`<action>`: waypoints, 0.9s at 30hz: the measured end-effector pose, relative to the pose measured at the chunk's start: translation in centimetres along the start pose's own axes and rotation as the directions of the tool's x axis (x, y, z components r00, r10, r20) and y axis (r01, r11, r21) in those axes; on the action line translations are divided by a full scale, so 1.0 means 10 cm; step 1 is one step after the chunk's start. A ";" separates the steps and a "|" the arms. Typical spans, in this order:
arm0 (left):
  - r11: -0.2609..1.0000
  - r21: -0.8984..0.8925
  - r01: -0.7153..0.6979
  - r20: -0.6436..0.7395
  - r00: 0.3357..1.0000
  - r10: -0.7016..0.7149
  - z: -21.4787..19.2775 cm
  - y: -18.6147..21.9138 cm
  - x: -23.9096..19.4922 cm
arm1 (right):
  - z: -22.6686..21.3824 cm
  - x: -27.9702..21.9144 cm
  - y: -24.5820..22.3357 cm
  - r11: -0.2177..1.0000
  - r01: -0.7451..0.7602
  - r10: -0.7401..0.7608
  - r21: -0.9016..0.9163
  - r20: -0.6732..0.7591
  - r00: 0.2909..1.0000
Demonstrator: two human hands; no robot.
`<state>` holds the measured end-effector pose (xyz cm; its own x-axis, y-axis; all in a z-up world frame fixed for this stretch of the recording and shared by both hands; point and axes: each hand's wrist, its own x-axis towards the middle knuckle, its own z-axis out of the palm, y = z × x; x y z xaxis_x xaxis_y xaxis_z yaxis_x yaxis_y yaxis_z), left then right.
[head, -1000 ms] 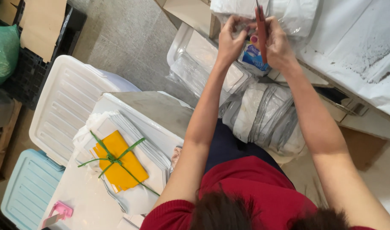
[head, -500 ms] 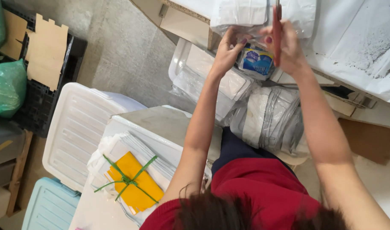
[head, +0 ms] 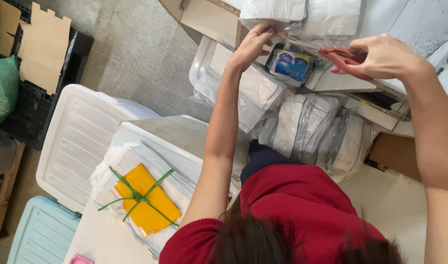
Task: The person uses scissors to cut plastic packaging, organizes and stacks several packages, and secures one stack with green ribbon and another with a clear plastic band.
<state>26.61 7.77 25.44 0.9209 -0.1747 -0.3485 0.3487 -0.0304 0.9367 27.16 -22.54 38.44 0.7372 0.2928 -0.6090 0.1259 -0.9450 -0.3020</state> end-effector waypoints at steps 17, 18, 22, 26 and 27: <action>0.998 -0.059 0.026 0.129 0.991 -0.018 -0.15 0.02 0.01 | -0.03 0.44 -0.08 0.988 0.129 -0.129 -0.084 0.000 0.992; 0.997 -0.078 0.014 0.145 0.989 -0.002 -0.16 0.01 0.00 | -0.01 0.49 -0.04 0.987 0.142 -0.143 -0.078 -0.002 0.990; 0.990 -0.092 0.110 0.089 0.991 -0.102 -0.12 -0.03 0.04 | 0.01 0.48 -0.05 0.948 0.139 -0.147 -0.286 -0.007 0.989; 0.994 -0.091 0.053 0.048 0.998 -0.049 0.04 -0.16 -0.05 | -0.18 0.03 -0.22 0.996 0.062 -0.056 -0.063 0.082 0.995; 0.984 -0.103 -0.146 -0.037 0.989 0.142 0.10 -0.28 -0.05 | -0.24 -0.10 -0.25 0.993 0.028 -0.033 0.118 0.041 0.999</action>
<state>24.98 6.95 22.99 0.9670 -0.1404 -0.2125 0.2269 0.0965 0.9691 27.71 -20.87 41.59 0.7048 0.3295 -0.6283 0.0673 -0.9127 -0.4031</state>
